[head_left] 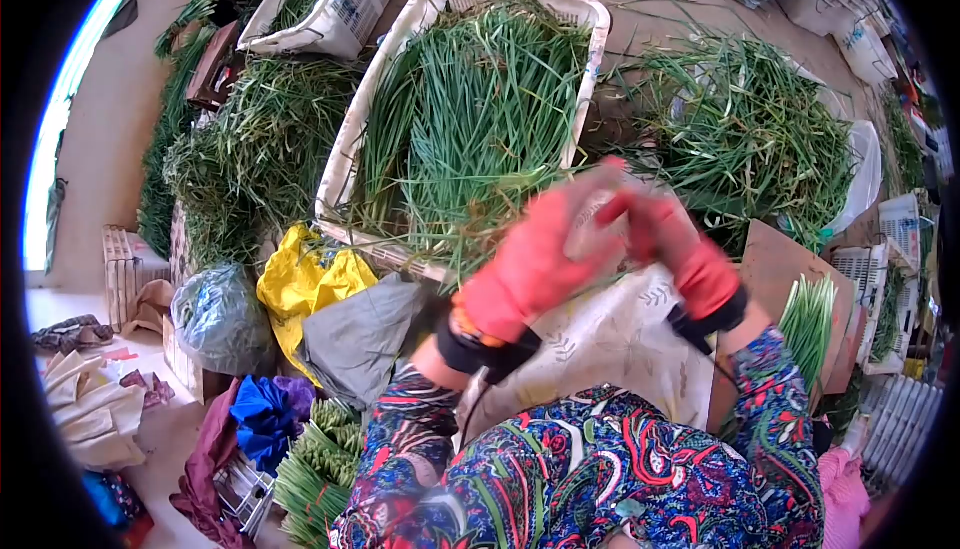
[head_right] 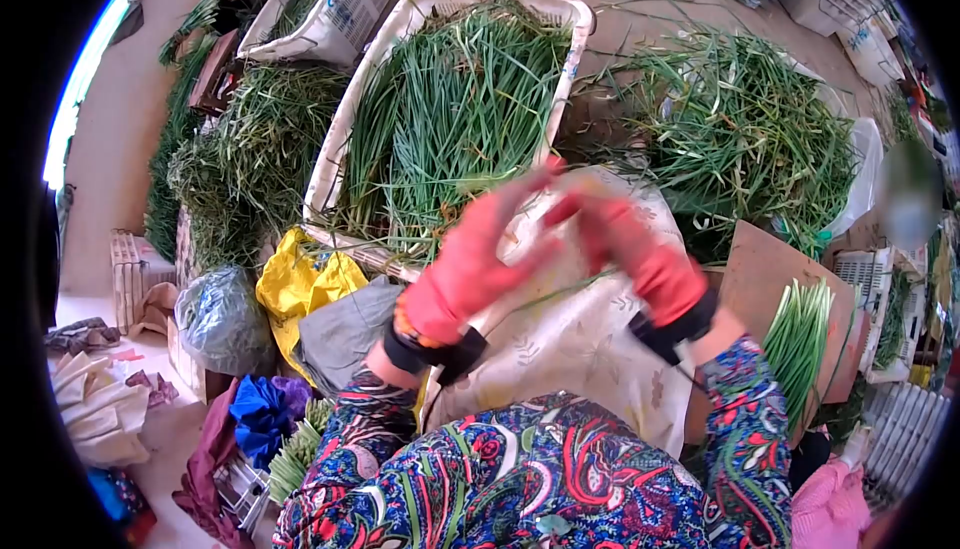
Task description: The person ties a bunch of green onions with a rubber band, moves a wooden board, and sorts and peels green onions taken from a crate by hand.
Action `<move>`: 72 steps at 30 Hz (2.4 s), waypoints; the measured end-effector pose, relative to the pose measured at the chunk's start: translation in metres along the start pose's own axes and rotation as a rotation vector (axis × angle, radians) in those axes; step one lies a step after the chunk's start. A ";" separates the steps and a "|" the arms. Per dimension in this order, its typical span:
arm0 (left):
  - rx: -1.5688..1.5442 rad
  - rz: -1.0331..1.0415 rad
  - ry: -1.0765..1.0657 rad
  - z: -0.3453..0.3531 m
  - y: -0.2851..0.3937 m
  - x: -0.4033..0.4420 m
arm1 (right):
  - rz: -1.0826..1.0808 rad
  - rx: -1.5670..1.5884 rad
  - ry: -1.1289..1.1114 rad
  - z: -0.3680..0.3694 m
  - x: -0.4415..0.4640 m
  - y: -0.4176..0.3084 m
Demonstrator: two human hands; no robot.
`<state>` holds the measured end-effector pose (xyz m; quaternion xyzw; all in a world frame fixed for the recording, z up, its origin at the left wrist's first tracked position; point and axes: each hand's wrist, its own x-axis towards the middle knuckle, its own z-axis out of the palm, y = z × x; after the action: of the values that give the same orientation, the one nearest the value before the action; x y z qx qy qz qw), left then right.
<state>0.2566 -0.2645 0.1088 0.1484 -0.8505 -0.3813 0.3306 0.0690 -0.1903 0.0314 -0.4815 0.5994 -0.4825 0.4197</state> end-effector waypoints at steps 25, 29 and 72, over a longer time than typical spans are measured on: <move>0.253 -0.170 0.067 -0.012 -0.040 -0.017 | 0.225 0.391 -0.035 0.019 0.028 -0.088; 0.100 -0.423 -0.014 0.000 -0.038 -0.026 | 0.225 0.098 0.193 -0.041 -0.010 -0.101; -0.165 0.013 -0.321 0.086 0.035 0.066 | 0.374 -0.350 0.783 -0.219 -0.233 -0.200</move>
<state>0.1499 -0.2266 0.1221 0.0523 -0.8591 -0.4665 0.2040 -0.0657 0.0624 0.2765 -0.2102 0.8615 -0.4357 0.1543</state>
